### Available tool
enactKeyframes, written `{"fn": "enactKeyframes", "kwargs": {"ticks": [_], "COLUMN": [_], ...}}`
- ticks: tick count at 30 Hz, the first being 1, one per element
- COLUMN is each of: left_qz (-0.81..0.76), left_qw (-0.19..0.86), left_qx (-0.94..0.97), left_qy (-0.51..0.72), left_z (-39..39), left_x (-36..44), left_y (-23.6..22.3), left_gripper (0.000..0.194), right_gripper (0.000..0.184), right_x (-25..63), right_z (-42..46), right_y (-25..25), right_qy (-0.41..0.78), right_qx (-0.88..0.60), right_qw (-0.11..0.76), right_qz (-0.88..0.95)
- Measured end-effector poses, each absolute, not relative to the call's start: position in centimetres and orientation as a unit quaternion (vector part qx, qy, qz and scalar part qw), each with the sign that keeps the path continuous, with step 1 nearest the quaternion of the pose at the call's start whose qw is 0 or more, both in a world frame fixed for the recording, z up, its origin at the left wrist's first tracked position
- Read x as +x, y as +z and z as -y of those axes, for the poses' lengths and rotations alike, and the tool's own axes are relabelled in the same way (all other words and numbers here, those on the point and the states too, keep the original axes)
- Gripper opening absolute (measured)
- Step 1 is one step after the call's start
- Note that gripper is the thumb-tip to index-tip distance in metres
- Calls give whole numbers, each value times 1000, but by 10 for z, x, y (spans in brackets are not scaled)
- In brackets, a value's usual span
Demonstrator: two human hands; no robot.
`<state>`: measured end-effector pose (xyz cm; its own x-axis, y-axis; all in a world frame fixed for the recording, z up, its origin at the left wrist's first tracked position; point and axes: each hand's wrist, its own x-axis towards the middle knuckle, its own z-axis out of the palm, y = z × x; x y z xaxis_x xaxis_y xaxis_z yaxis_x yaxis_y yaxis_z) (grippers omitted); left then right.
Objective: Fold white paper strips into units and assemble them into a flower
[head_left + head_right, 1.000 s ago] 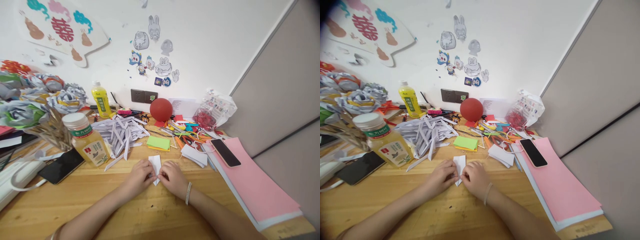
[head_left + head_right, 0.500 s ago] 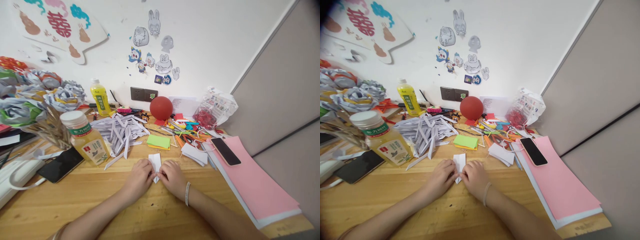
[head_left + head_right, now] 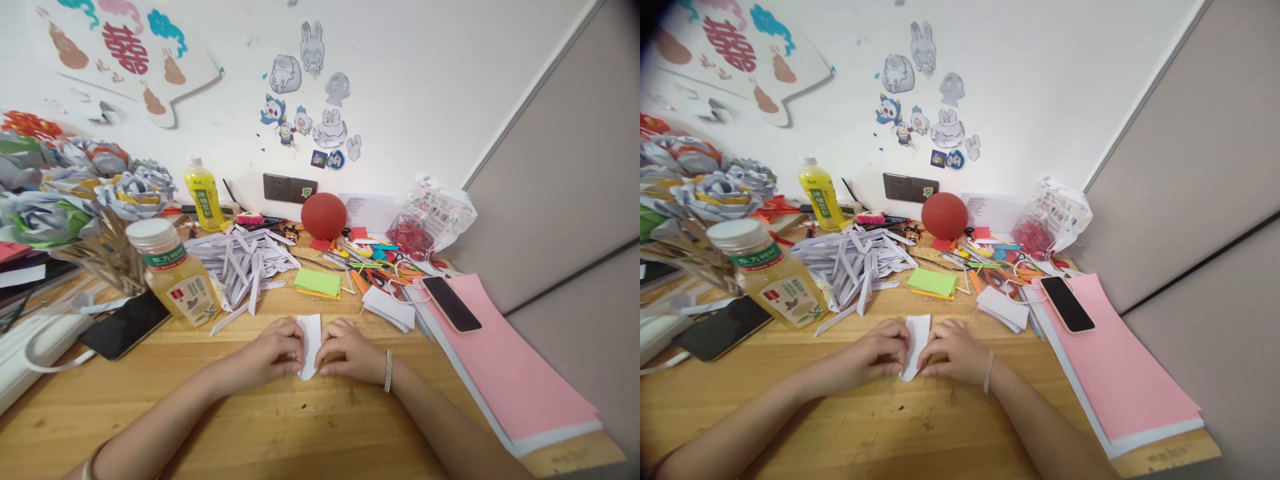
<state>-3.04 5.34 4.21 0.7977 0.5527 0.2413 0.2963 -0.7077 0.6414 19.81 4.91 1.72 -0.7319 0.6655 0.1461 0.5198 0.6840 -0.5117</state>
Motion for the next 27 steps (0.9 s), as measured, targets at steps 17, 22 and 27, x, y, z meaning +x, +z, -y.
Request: {"fn": "enactKeyframes", "kwargs": {"ticks": [17,22,27], "left_qz": [-308,-356,-391], "left_qw": [231,190,174], "left_qx": [891,886,876], "left_qy": [240,229,221], "left_z": [-49,-44,-42], "left_x": [-21,-15,-11], "left_y": [25,19,16], "left_gripper": [13,16,15], "right_gripper": [15,14,13], "right_x": [185,184,181], "right_z": [-42,-42,-38], "right_y": [17,15,17], "right_qy": [212,201,183], "right_qx": [-414,-419,-441], "right_qw": [219,222,219], "right_qz": [858,857,851]}}
